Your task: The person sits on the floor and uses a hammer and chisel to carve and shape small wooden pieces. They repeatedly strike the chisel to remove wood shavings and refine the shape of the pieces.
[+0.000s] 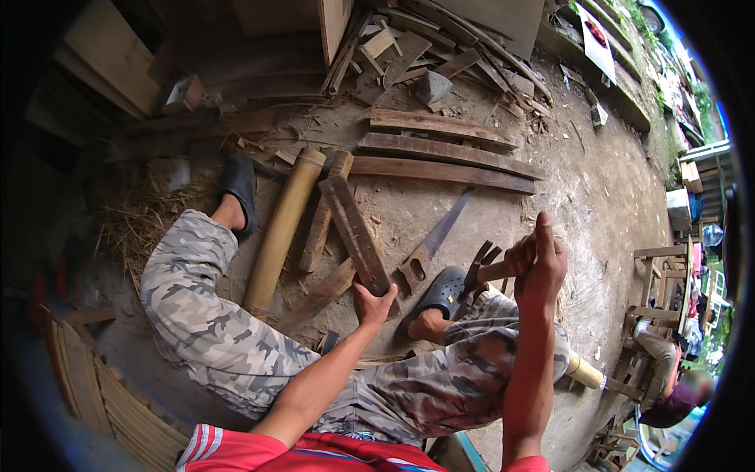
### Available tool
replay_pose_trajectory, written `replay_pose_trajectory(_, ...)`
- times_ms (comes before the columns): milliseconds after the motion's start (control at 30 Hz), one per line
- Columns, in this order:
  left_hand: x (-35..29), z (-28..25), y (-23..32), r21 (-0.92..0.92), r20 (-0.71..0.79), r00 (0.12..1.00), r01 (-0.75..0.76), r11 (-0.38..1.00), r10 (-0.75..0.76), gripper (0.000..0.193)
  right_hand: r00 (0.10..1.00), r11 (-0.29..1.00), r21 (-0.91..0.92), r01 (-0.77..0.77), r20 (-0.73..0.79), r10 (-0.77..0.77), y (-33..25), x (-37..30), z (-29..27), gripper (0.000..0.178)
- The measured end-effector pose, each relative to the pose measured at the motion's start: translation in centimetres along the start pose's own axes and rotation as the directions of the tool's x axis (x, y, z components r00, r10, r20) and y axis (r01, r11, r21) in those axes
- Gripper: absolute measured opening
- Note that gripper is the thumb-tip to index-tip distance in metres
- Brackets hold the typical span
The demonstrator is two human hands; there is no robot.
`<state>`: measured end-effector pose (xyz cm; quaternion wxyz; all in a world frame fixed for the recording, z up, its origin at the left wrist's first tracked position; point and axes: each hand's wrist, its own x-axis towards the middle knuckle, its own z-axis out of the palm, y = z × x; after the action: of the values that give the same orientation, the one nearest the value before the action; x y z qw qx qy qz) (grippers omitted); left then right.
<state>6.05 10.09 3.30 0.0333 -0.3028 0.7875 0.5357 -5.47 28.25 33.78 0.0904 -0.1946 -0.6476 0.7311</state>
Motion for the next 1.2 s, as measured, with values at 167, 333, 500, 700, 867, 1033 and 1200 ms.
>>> replay_pose_trajectory(167,0.0,-0.7,-3.5,0.235,-0.127,0.985,0.146,0.961,-0.118,0.099,0.998,0.995,0.080,-0.059,0.037,0.056,0.7,0.5,0.6,0.056)
replay_pose_trajectory(333,0.2,-0.7,-4.8,0.293,0.102,0.950,0.254,0.922,-0.295,0.126,0.996,0.988,0.128,-0.084,0.045,0.079,0.9,0.3,1.3,0.057)
replay_pose_trajectory(500,0.4,-0.5,-1.3,0.373,0.273,0.872,0.293,0.880,-0.406,0.132,0.997,0.990,0.125,-0.071,0.040,0.067,2.3,0.7,0.2,0.051)
replay_pose_trajectory(700,2.2,-1.8,-1.5,0.400,0.299,0.861,0.278,0.873,-0.411,0.131,0.997,0.996,0.060,-0.066,0.054,0.063,2.4,0.9,0.4,0.053)
replay_pose_trajectory(867,4.9,-2.5,-0.8,0.341,0.099,0.936,0.287,0.895,-0.338,0.091,0.996,0.993,0.090,-0.076,0.054,0.071,2.0,0.8,0.5,0.051)
replay_pose_trajectory(1033,7.0,-2.9,-2.5,0.311,0.083,0.957,0.242,0.919,-0.279,0.083,0.992,0.989,0.121,-0.086,0.104,0.074,2.4,0.9,0.7,0.050)
replay_pose_trajectory(1200,9.2,-3.6,-3.0,0.192,-0.087,0.987,0.150,0.970,-0.135,0.083,0.987,0.984,0.108,-0.138,0.094,0.129,2.5,0.7,1.8,0.054)
